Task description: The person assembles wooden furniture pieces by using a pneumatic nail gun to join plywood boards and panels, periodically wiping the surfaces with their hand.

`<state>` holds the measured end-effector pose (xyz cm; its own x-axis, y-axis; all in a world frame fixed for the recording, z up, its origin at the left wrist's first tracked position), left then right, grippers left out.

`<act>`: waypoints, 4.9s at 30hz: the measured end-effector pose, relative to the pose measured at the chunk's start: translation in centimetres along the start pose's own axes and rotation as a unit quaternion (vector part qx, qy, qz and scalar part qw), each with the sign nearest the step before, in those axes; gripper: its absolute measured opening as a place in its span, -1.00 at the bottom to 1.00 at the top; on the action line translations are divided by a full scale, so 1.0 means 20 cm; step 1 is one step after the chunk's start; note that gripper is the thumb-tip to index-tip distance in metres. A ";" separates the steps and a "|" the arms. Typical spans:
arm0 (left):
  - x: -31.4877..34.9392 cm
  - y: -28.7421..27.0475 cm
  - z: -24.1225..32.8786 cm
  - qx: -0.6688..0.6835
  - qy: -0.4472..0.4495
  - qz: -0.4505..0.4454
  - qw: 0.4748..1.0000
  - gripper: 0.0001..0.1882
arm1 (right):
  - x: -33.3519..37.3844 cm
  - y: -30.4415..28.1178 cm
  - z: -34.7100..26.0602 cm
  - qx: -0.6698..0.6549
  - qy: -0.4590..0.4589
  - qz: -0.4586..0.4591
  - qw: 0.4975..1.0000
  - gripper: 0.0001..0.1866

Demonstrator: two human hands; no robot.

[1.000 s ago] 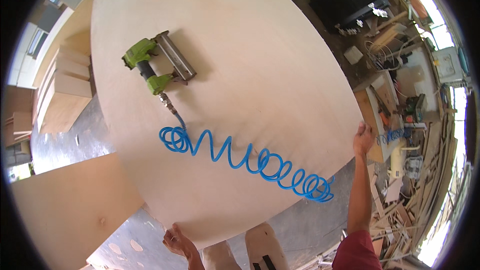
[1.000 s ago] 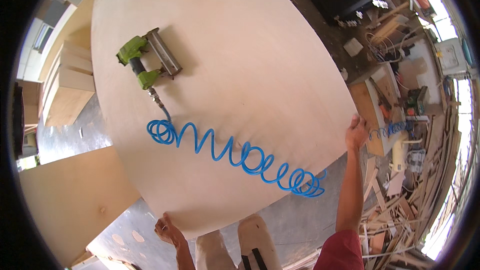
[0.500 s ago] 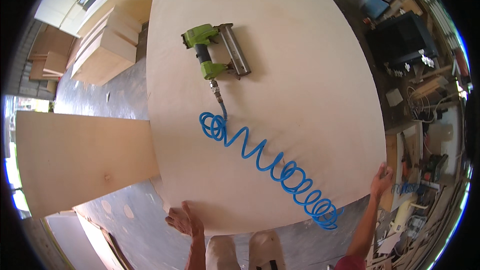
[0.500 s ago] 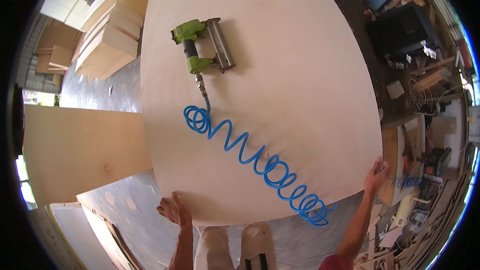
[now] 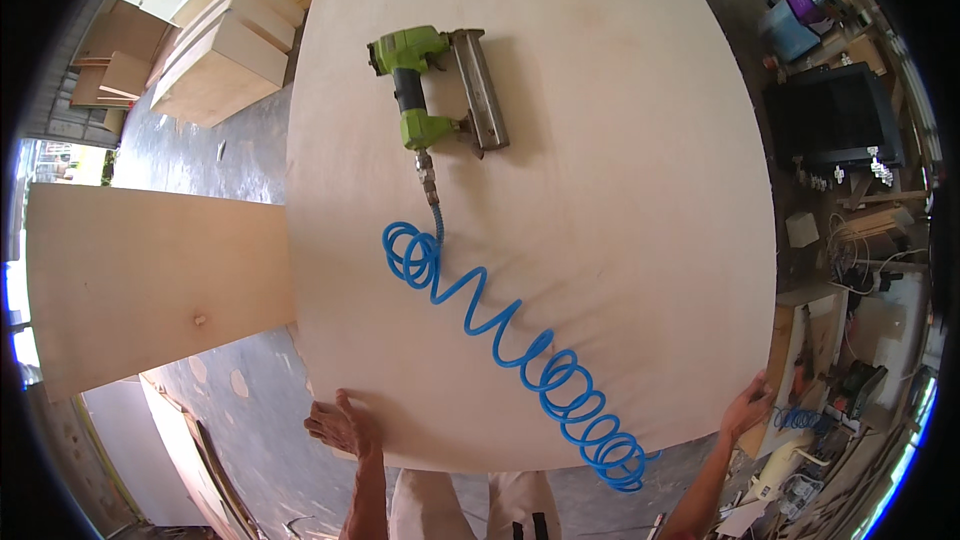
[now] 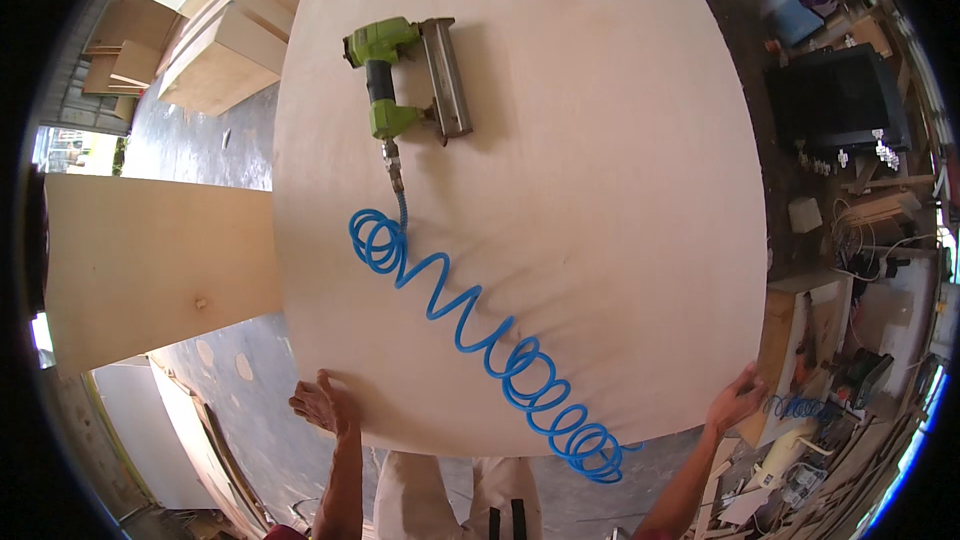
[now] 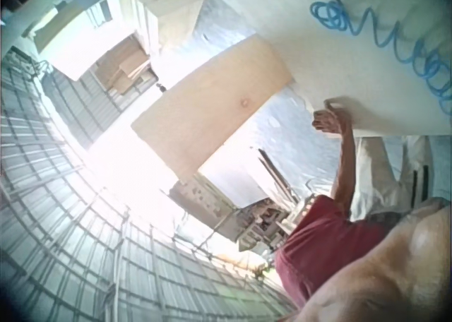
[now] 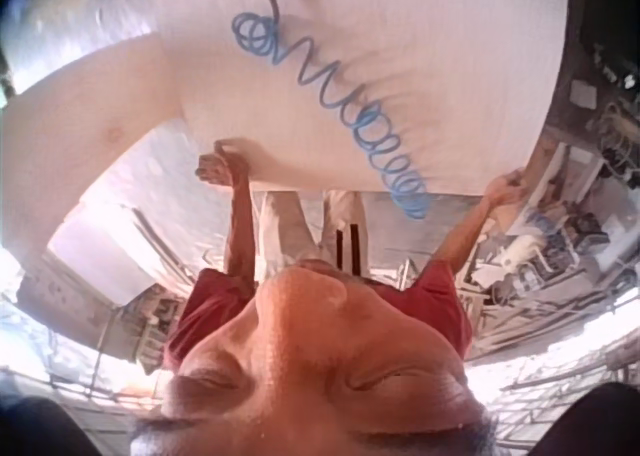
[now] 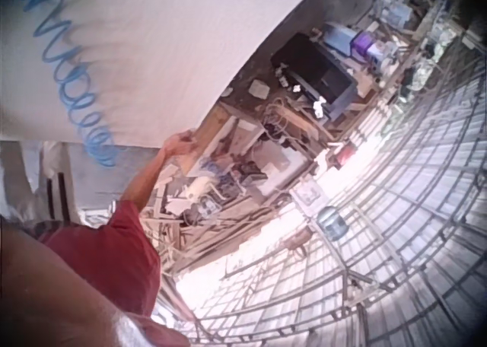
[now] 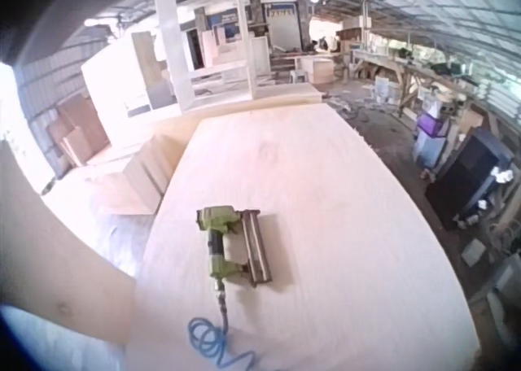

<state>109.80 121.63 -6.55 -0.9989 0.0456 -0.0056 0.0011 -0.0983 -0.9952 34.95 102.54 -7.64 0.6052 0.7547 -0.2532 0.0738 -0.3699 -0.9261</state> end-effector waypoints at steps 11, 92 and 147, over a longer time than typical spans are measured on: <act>0.05 -0.01 0.07 0.085 0.044 -0.011 0.995 -0.17 | -0.03 -0.10 -0.08 0.321 -0.057 0.007 0.945 -0.58; -0.61 0.20 0.77 0.151 0.003 -0.272 0.950 -0.53 | 1.67 0.60 -4.58 -0.086 -0.898 -0.311 0.299 -0.96; -0.59 0.22 0.79 0.143 0.026 -0.284 0.948 -0.56 | 0.61 0.88 -5.30 -0.275 -0.152 -0.673 0.669 -0.80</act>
<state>120.91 104.93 -9.35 -0.8308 0.2197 0.5114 -0.5565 -0.3091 -0.7712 127.74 47.84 2.58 -0.4869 0.6489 0.5847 0.7213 0.6763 -0.1498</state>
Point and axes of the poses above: each hand's wrist, its own x-axis away from the middle knuckle, its own y-axis out of the palm, z = x × y, the point moved 8 cm from there along -x, towards the middle knuckle, and after that the axes turned 4 degrees about -y, right-handed, at the moved point
